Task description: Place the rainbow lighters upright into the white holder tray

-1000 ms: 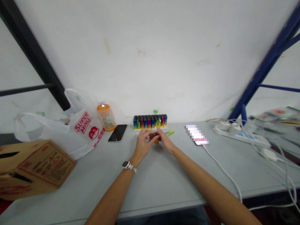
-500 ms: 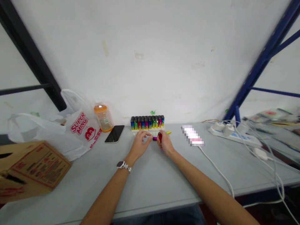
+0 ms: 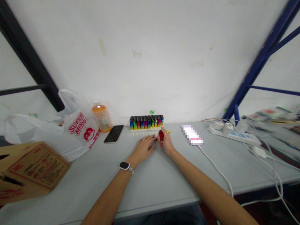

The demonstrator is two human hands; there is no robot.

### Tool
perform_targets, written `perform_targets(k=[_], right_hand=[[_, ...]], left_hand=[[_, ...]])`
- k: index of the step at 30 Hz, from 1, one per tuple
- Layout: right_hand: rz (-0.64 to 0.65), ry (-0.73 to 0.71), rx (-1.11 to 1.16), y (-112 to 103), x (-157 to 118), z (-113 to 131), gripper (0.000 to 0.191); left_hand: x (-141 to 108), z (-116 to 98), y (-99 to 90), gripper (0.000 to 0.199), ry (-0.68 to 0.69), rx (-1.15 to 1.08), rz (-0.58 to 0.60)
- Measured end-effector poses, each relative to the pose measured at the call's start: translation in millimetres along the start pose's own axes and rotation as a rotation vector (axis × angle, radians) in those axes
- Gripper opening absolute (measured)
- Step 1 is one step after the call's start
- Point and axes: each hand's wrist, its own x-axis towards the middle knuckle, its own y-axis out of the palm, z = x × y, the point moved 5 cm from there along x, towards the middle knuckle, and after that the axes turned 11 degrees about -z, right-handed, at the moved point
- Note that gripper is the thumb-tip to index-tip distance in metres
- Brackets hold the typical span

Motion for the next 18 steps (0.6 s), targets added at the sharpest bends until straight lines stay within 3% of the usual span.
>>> perform_targets(k=[12,18], right_hand=[[-0.040,-0.064,-0.075,-2.6,7.5,-3.4,0.059],[-0.068,-0.165,-0.104,-4.5,5.4,3.6,0.053]], left_hand=[[2.1,1.6,-1.8,0.038,-0.006,-0.022,-0.004],[2.5,2.0,-2.5,0.037,-0.019,-0.034,-0.015]])
